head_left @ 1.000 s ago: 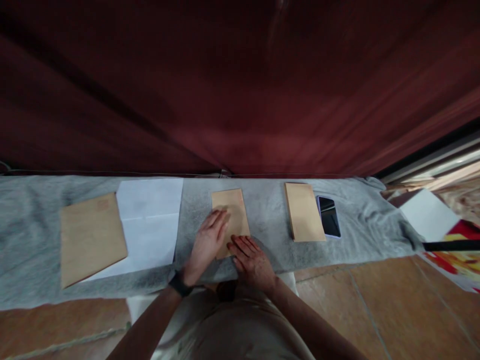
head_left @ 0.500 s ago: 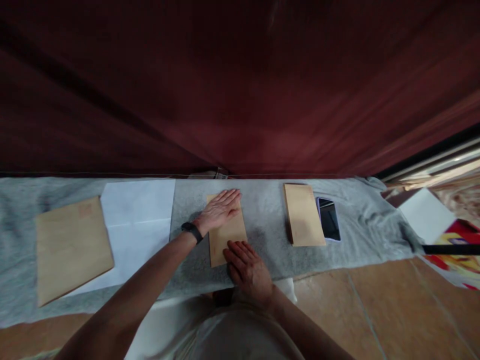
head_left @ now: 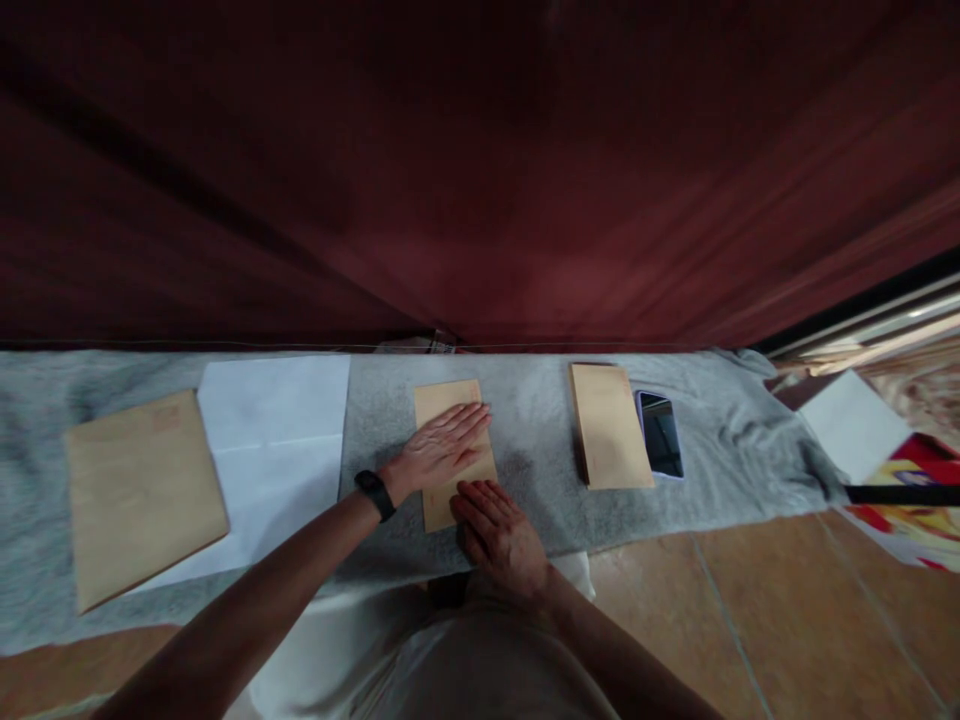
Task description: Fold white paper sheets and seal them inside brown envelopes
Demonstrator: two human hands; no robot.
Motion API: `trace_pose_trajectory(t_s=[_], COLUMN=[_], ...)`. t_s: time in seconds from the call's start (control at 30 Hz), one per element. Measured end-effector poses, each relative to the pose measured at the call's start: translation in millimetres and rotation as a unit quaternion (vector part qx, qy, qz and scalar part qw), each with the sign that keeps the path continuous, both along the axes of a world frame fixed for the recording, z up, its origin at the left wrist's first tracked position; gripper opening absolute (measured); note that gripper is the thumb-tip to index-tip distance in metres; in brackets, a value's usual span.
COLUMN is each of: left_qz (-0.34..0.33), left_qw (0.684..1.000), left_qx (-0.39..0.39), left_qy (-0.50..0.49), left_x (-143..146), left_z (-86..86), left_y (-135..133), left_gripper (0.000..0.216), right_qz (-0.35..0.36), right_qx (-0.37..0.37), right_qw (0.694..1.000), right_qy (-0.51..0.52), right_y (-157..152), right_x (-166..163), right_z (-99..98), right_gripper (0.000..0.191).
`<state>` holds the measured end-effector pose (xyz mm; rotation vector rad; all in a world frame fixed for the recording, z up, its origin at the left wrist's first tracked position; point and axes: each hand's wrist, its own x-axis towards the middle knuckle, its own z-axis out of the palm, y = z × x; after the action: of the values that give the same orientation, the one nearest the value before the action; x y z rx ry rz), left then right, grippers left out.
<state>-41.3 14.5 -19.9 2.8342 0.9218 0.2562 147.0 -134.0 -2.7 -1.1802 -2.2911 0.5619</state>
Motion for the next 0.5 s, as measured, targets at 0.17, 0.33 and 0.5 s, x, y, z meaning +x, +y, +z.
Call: trace_pose_trajectory(t_s=[0.17, 0.33, 0.5], left_qz=[-0.011, -0.031, -0.034], left_qw=[1.0, 0.999, 0.998], left_qx=[-0.01, -0.033, -0.047], left_qy=[0.002, -0.006, -0.013], left_x=[-2.6, -4.8, -6.6], left_z=[-0.5, 6.8, 12.9], left_y=[-14.1, -33.8, -59.6], left_gripper=[0.061, 0.062, 0.061], right_qz=[0.013, -0.002, -0.06], right_qx=[0.002, 0.006, 0.004], right_qw=[0.999, 0.993, 0.983], right_qy=[0.045, 0.116, 0.174], right_y=[-0.2, -4.7, -6.6], right_x=[4.5, 11.2, 13.4], right_z=[-1.8, -8.9, -15.3], right_gripper=[0.042, 0.03, 0.024])
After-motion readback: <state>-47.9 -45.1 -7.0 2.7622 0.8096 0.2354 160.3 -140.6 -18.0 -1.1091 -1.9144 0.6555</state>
